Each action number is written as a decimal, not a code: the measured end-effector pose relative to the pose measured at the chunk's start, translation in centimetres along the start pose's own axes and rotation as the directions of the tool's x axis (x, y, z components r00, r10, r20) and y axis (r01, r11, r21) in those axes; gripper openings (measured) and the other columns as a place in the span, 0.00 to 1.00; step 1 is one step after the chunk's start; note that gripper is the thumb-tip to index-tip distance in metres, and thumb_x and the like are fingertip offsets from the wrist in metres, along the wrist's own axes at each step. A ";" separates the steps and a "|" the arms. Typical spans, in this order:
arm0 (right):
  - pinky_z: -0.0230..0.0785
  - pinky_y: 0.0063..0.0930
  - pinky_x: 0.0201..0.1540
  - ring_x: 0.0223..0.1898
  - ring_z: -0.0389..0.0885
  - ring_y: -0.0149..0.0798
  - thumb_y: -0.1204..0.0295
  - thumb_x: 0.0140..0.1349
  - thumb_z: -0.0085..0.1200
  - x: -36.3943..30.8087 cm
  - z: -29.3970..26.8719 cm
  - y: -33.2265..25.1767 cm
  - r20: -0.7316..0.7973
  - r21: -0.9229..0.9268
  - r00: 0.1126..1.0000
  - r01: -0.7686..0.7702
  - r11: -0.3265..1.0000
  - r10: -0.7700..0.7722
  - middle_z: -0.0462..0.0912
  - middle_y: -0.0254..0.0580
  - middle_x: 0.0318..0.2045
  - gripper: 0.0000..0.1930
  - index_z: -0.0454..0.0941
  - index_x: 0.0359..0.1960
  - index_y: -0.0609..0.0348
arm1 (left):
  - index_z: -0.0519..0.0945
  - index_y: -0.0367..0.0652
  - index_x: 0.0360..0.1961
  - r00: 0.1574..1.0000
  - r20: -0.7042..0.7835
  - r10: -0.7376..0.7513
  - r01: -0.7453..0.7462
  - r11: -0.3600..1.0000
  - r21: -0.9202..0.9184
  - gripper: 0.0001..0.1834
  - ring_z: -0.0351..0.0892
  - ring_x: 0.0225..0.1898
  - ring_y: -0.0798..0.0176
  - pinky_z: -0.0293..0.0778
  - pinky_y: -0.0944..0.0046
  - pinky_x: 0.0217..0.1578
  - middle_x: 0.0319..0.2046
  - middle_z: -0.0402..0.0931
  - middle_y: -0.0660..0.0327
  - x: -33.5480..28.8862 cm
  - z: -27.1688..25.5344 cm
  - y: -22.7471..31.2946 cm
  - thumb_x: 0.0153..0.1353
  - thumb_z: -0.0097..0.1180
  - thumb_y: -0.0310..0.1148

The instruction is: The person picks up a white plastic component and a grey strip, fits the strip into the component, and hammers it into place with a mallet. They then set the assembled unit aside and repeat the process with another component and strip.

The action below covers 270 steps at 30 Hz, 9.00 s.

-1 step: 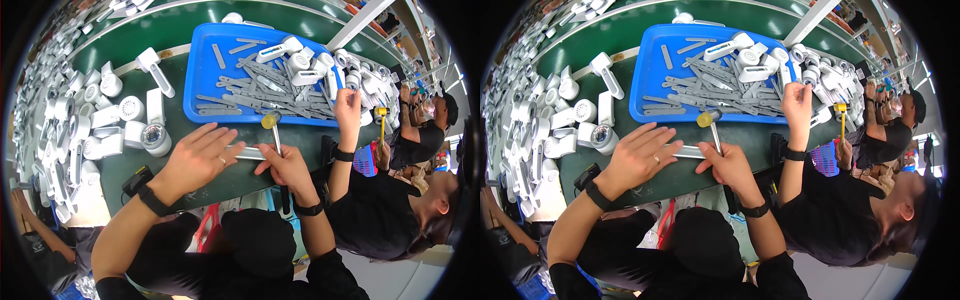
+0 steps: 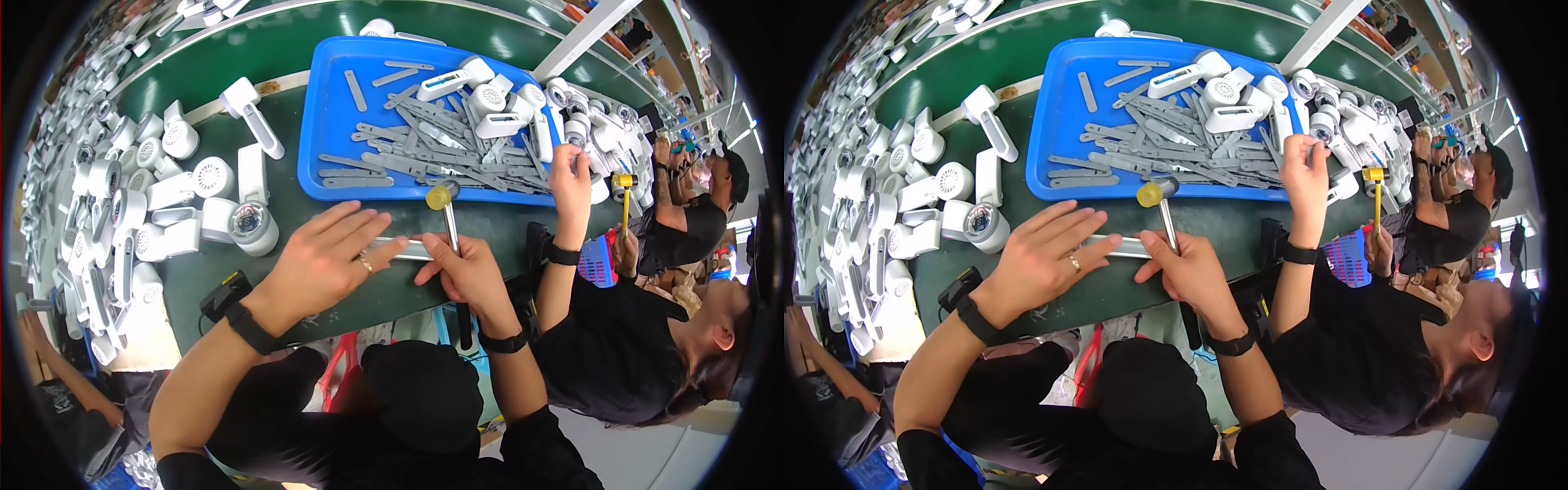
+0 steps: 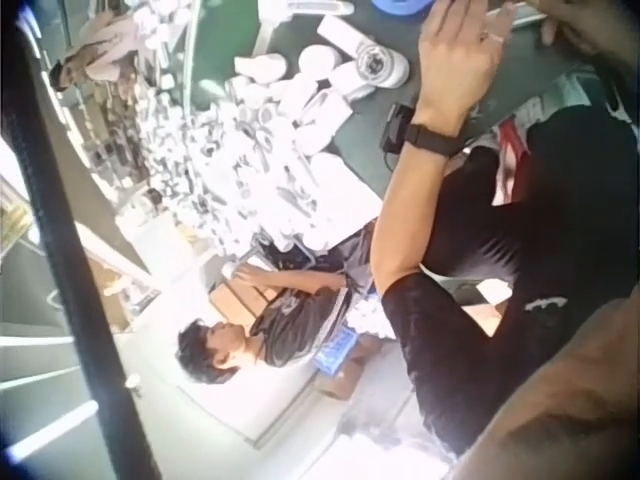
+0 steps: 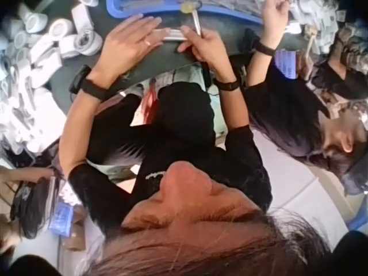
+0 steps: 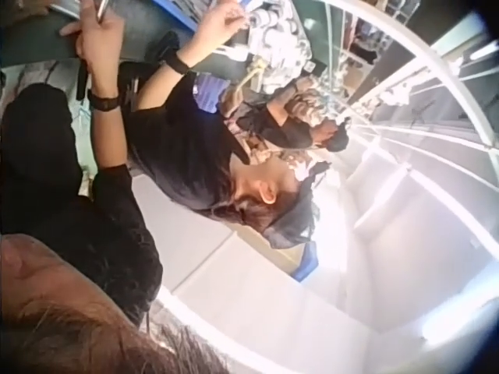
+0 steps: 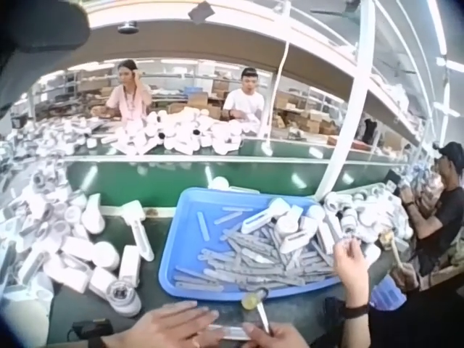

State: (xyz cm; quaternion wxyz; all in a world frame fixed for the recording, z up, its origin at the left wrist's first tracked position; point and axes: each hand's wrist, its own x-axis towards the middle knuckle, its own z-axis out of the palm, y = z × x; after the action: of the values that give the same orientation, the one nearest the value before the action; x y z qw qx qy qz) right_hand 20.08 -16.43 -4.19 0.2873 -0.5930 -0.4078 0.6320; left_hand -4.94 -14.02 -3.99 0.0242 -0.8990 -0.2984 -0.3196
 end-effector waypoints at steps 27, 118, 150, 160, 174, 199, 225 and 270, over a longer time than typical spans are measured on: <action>0.72 0.36 0.27 0.24 0.81 0.48 0.76 0.70 0.60 -8.2 -0.7 2.6 -0.244 -0.788 0.592 0.341 0.512 -0.769 0.82 0.46 0.27 0.21 0.81 0.65 0.52 | 0.89 0.41 0.45 0.993 0.107 0.041 -0.019 0.979 -0.203 0.12 0.86 0.38 0.54 0.85 0.55 0.49 0.37 0.85 0.58 1.4 0.9 -0.1 0.58 0.70 0.27; 0.70 0.42 0.27 0.24 0.79 0.52 0.73 0.70 0.60 -6.8 7.5 -2.2 0.120 -0.950 0.677 0.290 0.112 -0.726 0.79 0.46 0.25 0.10 0.83 0.52 0.56 | 0.67 0.48 0.77 0.772 0.129 -0.622 0.615 0.681 -0.397 0.46 0.78 0.23 0.70 0.77 0.66 0.30 0.44 0.91 0.57 -6.8 -0.5 -0.5 0.58 0.76 0.33; 0.51 0.18 0.16 0.16 0.62 0.21 0.59 0.83 0.45 0.8 -2.6 4.6 -0.196 0.190 0.879 0.469 0.863 -0.434 0.70 0.28 0.24 0.17 0.78 0.57 0.59 | 0.88 0.48 0.53 0.832 0.094 -0.546 0.551 0.798 -0.243 0.18 0.87 0.27 0.61 0.80 0.60 0.31 0.32 0.87 0.49 -2.7 -7.6 -0.1 0.60 0.72 0.32; 0.49 0.16 0.16 0.15 0.60 0.19 0.58 0.84 0.42 0.6 -1.2 4.6 -0.203 -0.062 0.868 0.450 0.891 -0.452 0.72 0.26 0.22 0.19 0.79 0.56 0.58 | 0.88 0.47 0.57 0.248 -0.453 -0.856 0.943 0.320 -0.088 0.28 0.83 0.28 0.72 0.79 0.68 0.36 0.36 0.91 0.62 -11.0 -25.2 -16.1 0.57 0.74 0.45; 0.50 0.16 0.15 0.14 0.60 0.19 0.59 0.84 0.41 0.7 -0.9 5.3 -0.191 0.008 0.887 0.430 0.903 -0.421 0.71 0.27 0.21 0.19 0.78 0.56 0.60 | 0.86 0.41 0.54 0.090 -0.674 -0.733 0.977 -0.066 0.203 0.31 0.87 0.52 0.44 0.79 0.53 0.55 0.47 0.88 0.46 -29.5 -33.2 -33.9 0.51 0.65 0.47; 0.58 0.23 0.26 0.24 0.64 0.19 0.67 0.72 0.62 1.0 -2.5 3.0 -0.266 -0.243 0.856 0.386 0.890 -0.444 0.72 0.24 0.21 0.11 0.77 0.35 0.61 | 0.82 0.39 0.61 0.845 0.038 -0.534 0.531 0.845 0.070 0.29 0.83 0.50 0.36 0.78 0.47 0.58 0.45 0.86 0.43 19.0 11.9 -12.2 0.63 0.67 0.44; 0.56 0.19 0.17 0.14 0.65 0.17 0.70 0.77 0.54 -5.2 4.2 -0.4 0.273 -0.062 0.903 0.360 0.931 -0.331 0.72 0.20 0.20 0.19 0.79 0.66 0.56 | 0.77 0.24 0.62 0.888 0.207 -0.410 0.354 0.898 0.262 0.29 0.81 0.16 0.55 0.77 0.56 0.20 0.15 0.76 0.58 -2.8 -9.8 9.4 0.69 0.60 0.38; 0.49 0.19 0.09 0.08 0.63 0.22 0.70 0.79 0.52 1.1 -5.3 2.0 -0.215 0.244 0.920 0.377 0.894 -0.329 0.78 0.36 0.21 0.09 0.80 0.50 0.63 | 0.88 0.38 0.42 0.846 0.120 -0.520 0.526 0.850 -0.025 0.11 0.86 0.32 0.49 0.81 0.55 0.39 0.33 0.86 0.55 8.8 1.0 -11.6 0.70 0.62 0.35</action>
State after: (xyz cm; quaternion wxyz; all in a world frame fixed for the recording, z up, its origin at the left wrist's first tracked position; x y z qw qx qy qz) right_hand 25.38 -15.57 -6.29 0.5121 -0.5133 -0.3893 0.5681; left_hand -5.36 0.34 -1.35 -0.1055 -0.8000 -0.5236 -0.2732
